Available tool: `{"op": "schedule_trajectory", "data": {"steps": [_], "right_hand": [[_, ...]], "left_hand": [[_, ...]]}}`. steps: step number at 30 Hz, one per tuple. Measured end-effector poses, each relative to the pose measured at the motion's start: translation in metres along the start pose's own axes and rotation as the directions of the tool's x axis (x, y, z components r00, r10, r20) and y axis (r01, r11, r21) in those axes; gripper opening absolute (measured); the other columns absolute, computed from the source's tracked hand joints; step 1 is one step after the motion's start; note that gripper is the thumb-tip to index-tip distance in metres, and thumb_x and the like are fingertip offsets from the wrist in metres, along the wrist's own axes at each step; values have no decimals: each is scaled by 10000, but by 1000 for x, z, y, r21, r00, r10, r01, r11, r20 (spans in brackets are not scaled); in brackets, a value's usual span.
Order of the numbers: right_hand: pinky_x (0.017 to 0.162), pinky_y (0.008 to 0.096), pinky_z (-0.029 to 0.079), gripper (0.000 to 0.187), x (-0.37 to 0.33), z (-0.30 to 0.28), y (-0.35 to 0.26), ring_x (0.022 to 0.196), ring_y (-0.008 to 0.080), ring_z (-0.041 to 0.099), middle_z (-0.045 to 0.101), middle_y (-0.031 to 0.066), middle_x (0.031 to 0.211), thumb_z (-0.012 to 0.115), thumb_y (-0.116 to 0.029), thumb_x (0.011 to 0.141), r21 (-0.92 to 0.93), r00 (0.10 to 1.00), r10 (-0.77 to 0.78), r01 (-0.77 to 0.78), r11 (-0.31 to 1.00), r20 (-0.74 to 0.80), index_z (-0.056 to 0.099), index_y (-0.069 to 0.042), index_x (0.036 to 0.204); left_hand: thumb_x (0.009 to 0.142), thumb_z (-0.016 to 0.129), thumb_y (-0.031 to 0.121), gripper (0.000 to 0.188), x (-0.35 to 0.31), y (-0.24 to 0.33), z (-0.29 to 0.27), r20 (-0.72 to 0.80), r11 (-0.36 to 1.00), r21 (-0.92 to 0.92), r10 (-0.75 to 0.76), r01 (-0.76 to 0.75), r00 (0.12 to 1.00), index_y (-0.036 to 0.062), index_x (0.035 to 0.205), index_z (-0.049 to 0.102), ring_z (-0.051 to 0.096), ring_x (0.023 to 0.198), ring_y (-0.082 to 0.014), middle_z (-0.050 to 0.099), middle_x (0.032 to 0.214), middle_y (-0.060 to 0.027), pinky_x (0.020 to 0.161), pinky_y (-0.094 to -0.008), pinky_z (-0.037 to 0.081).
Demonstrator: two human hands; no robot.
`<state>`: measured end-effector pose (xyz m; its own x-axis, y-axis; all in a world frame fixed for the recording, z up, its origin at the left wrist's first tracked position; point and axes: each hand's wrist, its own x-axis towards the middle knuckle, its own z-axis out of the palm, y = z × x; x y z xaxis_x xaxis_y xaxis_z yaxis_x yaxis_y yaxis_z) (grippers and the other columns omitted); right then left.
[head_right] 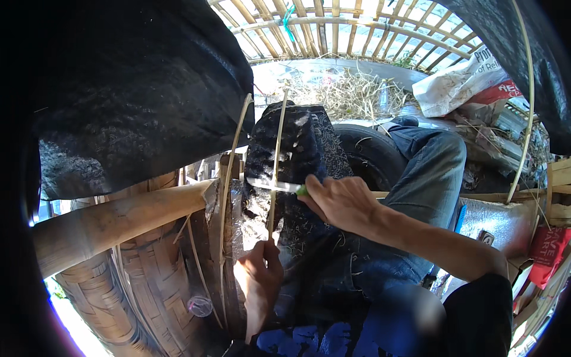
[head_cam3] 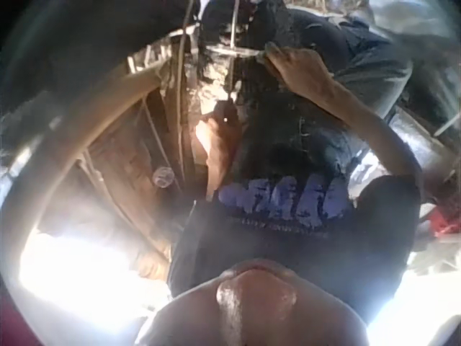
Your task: Shaving and smoothing bamboo sticks to secure them around a structural component of furniture.
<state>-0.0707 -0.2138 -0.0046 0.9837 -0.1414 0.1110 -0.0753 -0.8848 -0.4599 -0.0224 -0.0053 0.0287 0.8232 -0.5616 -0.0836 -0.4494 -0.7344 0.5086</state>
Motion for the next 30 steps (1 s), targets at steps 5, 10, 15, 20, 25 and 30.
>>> {"op": "schedule_trajectory", "data": {"steps": [5,10,15,20,25,30], "right_hand": [[363,361,447,321,20,4,6,402,261,560,527,108,469,476,-288,914,-20,986,45,-42,999,160,476,-27,726],[364,401,430,336,13,11,4,407,302,545,486,127,440,433,-298,934,20,957,89,-98,995,277,437,-20,747],[407,381,468,362,13,18,5,450,276,580,538,114,494,409,-298,942,-4,939,91,-95,995,331,466,1,747],[376,396,437,347,27,29,26,413,294,544,507,118,471,416,-294,941,10,952,151,-159,987,266,440,-4,752],[356,383,418,343,50,36,53,411,248,522,480,92,464,374,-285,958,-45,963,108,-100,994,245,451,-1,781],[313,381,361,221,77,48,101,387,197,423,454,95,548,393,-211,950,65,884,422,-442,895,201,493,-15,961]], "left_hand": [[863,554,152,205,14,-5,17,39,963,269,21,-30,999,60,693,485,551,458,-295,523,520,-147,407,-365,386],[910,484,194,188,4,-2,21,147,981,186,-83,55,986,73,767,467,546,495,-356,516,533,-174,430,-436,378],[926,455,208,184,4,0,21,164,979,185,-119,87,979,72,803,451,547,540,-400,531,566,-197,460,-474,388],[909,486,204,212,-2,20,10,219,972,202,-164,119,962,63,752,464,551,527,-394,537,557,-192,458,-472,389],[891,511,178,254,-11,5,13,109,992,90,-99,89,989,51,676,463,534,455,-350,509,500,-168,415,-431,364],[888,524,176,303,-19,-1,9,76,999,20,-34,32,997,33,624,488,494,392,-259,482,471,-131,407,-344,344]]}}
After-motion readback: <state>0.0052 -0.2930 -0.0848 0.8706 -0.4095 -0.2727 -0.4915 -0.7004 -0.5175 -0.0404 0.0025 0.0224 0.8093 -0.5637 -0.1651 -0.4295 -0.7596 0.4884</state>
